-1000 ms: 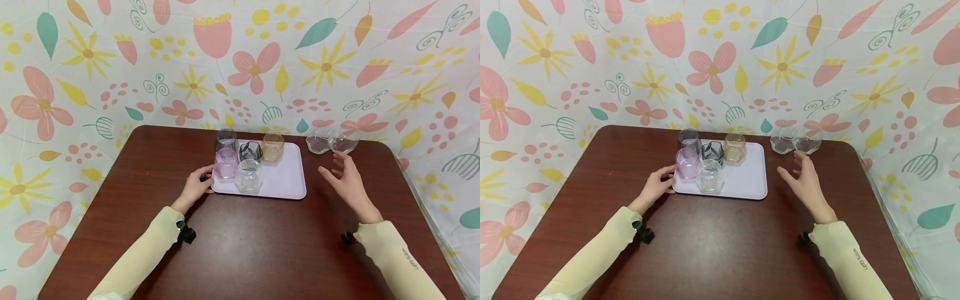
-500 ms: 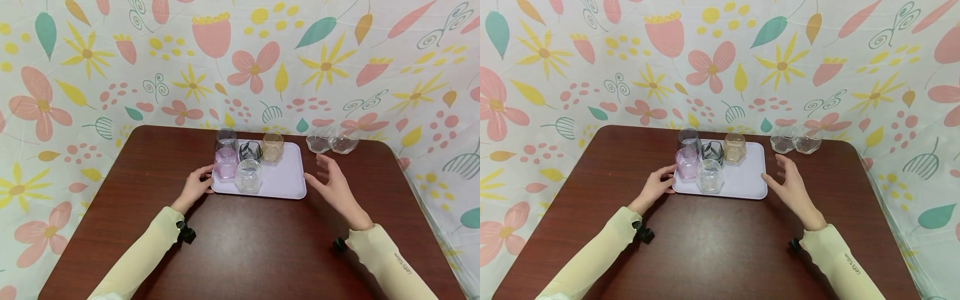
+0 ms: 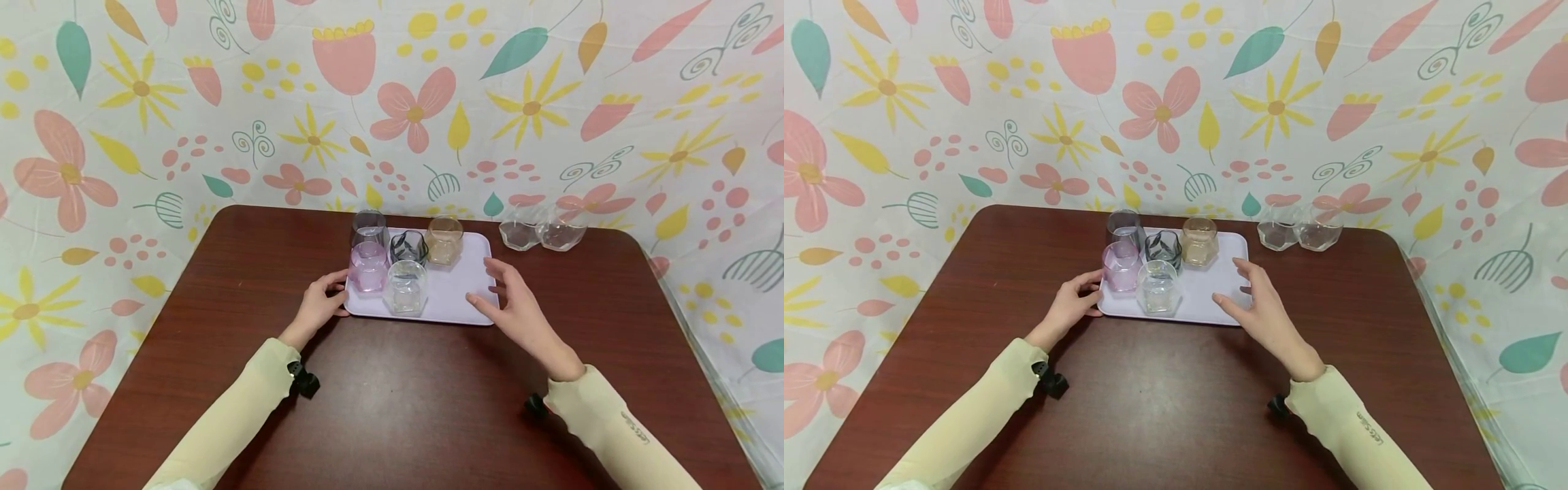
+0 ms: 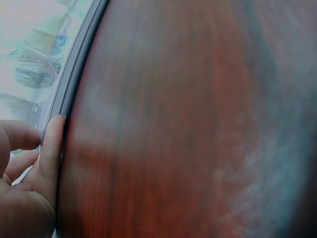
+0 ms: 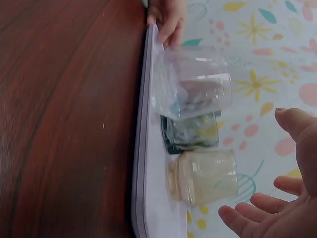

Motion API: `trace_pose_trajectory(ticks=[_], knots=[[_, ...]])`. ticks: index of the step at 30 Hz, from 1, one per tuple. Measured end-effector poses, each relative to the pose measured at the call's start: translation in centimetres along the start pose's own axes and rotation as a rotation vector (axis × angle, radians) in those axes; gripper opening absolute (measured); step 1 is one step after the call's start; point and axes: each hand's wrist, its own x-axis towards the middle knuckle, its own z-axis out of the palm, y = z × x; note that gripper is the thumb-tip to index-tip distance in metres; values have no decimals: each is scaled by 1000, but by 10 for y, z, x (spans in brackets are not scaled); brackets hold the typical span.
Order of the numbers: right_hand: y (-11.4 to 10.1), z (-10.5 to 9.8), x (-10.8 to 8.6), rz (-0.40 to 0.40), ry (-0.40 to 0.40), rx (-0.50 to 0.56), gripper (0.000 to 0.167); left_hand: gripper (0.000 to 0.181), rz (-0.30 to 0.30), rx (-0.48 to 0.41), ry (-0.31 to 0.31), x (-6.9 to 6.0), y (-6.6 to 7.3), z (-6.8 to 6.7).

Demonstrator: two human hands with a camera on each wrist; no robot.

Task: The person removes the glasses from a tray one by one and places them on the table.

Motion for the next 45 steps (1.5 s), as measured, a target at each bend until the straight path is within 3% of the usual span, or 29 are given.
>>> trace_pose_trajectory(ticks=[10, 17, 20, 25, 34, 45], knots=[[-11, 25, 4, -15, -79, 23, 73, 49, 6, 3, 7, 0, 0, 1], [-17, 42, 9, -34, -138, 45, 76, 51, -5, 9, 11, 17, -31, 1], [-18, 51, 11, -60, -143, 56, 76, 51, 3, 2, 21, 19, -36, 2], [-19, 64, 16, -89, -131, 79, 75, 50, 17, -11, 28, 19, -37, 2], [-21, 81, 23, -53, -169, 74, 80, 50, 28, -7, 28, 17, -34, 1], [-22, 94, 32, -35, -138, 57, 81, 51, 15, 6, 16, 20, -38, 1]])
